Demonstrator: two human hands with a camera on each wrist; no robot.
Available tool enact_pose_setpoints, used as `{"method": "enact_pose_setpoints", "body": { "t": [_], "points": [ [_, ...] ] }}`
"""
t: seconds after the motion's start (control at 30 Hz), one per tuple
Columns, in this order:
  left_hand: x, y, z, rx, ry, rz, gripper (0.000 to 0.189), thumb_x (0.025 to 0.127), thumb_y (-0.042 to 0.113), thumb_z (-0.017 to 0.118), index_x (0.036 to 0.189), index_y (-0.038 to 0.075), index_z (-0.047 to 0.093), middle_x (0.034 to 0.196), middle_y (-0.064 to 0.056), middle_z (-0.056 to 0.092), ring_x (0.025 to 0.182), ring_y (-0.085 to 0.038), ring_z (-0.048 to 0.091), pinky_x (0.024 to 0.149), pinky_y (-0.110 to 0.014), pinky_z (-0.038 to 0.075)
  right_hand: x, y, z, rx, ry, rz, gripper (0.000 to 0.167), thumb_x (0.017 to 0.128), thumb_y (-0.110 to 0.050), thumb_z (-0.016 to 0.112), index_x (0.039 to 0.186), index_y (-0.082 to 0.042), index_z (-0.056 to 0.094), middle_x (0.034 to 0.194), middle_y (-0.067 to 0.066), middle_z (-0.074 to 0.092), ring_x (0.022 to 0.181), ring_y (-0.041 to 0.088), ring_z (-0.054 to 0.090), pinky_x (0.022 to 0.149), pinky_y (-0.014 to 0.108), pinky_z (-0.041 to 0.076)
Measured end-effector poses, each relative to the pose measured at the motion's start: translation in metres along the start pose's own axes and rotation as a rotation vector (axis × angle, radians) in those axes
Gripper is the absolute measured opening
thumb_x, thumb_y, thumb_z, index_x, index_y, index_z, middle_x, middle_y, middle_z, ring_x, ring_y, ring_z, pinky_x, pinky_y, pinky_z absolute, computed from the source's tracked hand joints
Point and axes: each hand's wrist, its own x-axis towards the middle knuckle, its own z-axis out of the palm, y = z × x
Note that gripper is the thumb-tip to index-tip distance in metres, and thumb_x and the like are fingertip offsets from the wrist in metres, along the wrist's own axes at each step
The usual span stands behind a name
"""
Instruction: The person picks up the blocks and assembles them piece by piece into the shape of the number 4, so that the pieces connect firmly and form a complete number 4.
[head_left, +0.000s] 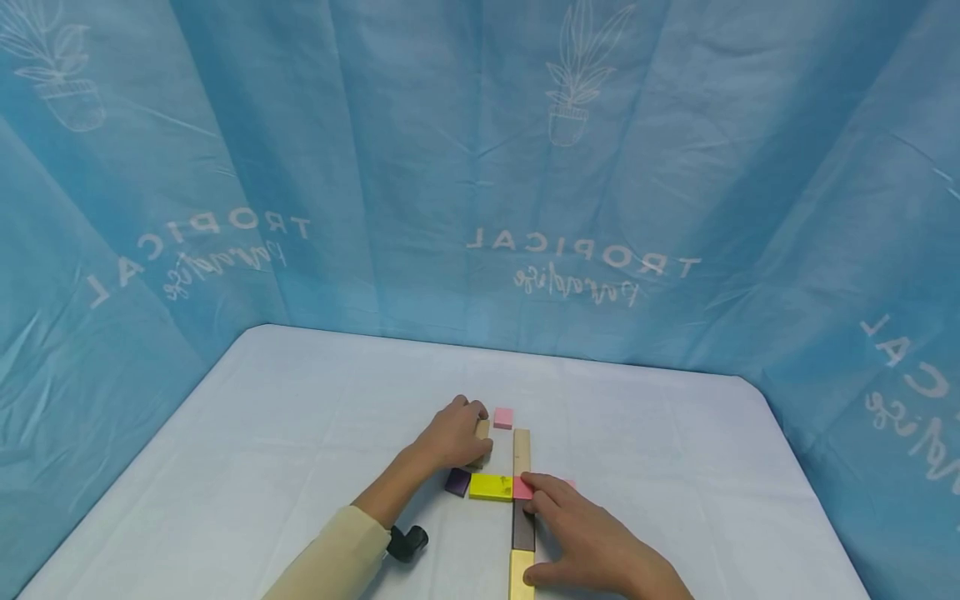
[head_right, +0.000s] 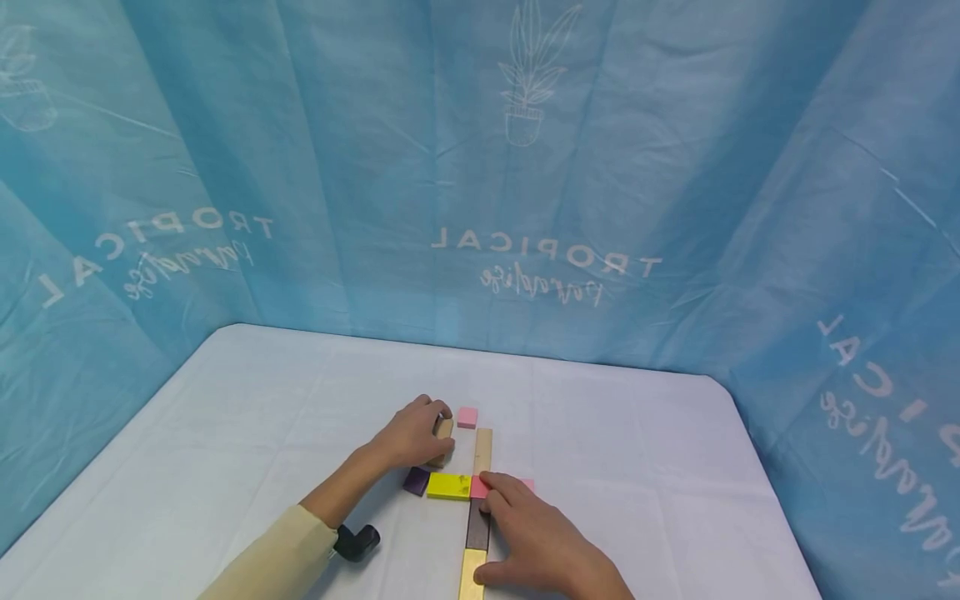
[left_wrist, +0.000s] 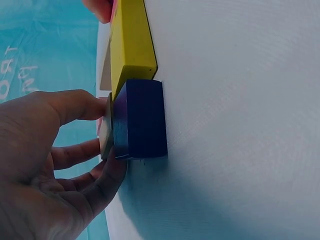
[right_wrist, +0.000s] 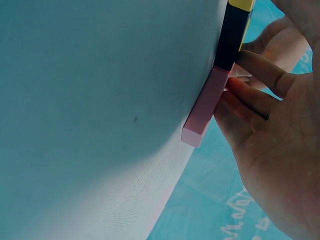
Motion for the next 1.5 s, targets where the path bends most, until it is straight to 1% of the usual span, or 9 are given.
{"method": "enact_pose_setpoints", "body": {
  "t": [0.17,0.37,0.5,0.7,0.87,1.17,1.33,1.5],
  "points": [
    [0.001,0.001,-0.002,-0.005,-0.017,-0.004,0.044,0.08,0.028,0.072,0.119,0.01,0.062,0.101,-0.005,0.052,0.081,-0.018,0.05,0.073,-0.033,0.049,0.0,0.001,-0.001,-0.002,0.008,-0.011,0.072,0.066,-0.075,0.067,0.121,-0.03,0.054,0.151,-0.006,0.029,0.13,0.014,0.036,0.101,0.043,0.04],
    [0.0,-0.002,-0.004,0.01,-0.034,0.007,0.044,0.078,0.026,0.073,0.117,0.011,0.063,0.098,-0.003,0.052,0.081,-0.018,0.049,0.073,-0.033,0.049,-0.001,0.0,-0.002,0.018,0.004,-0.009,0.072,0.067,-0.074,0.068,0.121,-0.029,0.055,0.152,-0.006,0.029,0.131,0.014,0.035,0.102,0.043,0.039],
    [-0.001,-0.004,-0.005,0.003,-0.047,0.032,0.042,0.077,0.026,0.073,0.115,0.011,0.064,0.098,-0.003,0.052,0.081,-0.019,0.049,0.072,-0.033,0.049,-0.001,0.0,-0.002,0.014,0.001,-0.01,0.074,0.067,-0.074,0.067,0.124,-0.028,0.055,0.152,-0.006,0.029,0.131,0.014,0.035,0.101,0.043,0.039],
    [-0.001,-0.008,-0.005,-0.002,-0.065,0.064,0.041,0.077,0.025,0.073,0.115,0.013,0.064,0.098,0.0,0.051,0.081,-0.017,0.049,0.071,-0.032,0.047,-0.001,0.001,-0.001,-0.001,0.013,-0.029,0.077,0.067,-0.075,0.066,0.126,-0.026,0.055,0.152,-0.005,0.03,0.132,0.015,0.034,0.102,0.043,0.039],
    [-0.001,-0.01,-0.005,-0.013,-0.073,0.087,0.041,0.077,0.024,0.073,0.115,0.012,0.064,0.099,-0.001,0.052,0.081,-0.017,0.049,0.072,-0.033,0.047,-0.002,0.003,-0.001,-0.004,0.017,-0.036,0.077,0.068,-0.076,0.065,0.126,-0.026,0.055,0.152,-0.006,0.029,0.133,0.014,0.033,0.102,0.043,0.038],
    [-0.002,-0.011,-0.006,-0.011,-0.082,0.081,0.041,0.077,0.025,0.073,0.114,0.013,0.063,0.101,-0.002,0.052,0.082,-0.018,0.049,0.071,-0.033,0.046,-0.002,0.003,0.0,0.006,0.014,-0.032,0.077,0.068,-0.076,0.065,0.126,-0.027,0.054,0.152,-0.006,0.028,0.132,0.014,0.034,0.101,0.043,0.04],
    [-0.002,-0.012,-0.004,-0.005,-0.074,0.076,0.041,0.077,0.026,0.072,0.115,0.014,0.063,0.1,0.0,0.051,0.081,-0.017,0.049,0.07,-0.032,0.046,-0.001,0.004,0.001,0.002,0.015,-0.028,0.077,0.067,-0.076,0.065,0.126,-0.027,0.053,0.152,-0.006,0.028,0.132,0.014,0.035,0.101,0.043,0.04],
    [-0.003,-0.012,-0.004,-0.004,-0.072,0.081,0.041,0.078,0.028,0.072,0.116,0.014,0.063,0.101,0.0,0.052,0.083,-0.017,0.049,0.072,-0.032,0.046,-0.001,0.005,0.002,0.001,0.017,-0.032,0.077,0.067,-0.076,0.065,0.126,-0.027,0.054,0.152,-0.006,0.028,0.131,0.014,0.035,0.101,0.043,0.04]
  ]
}}
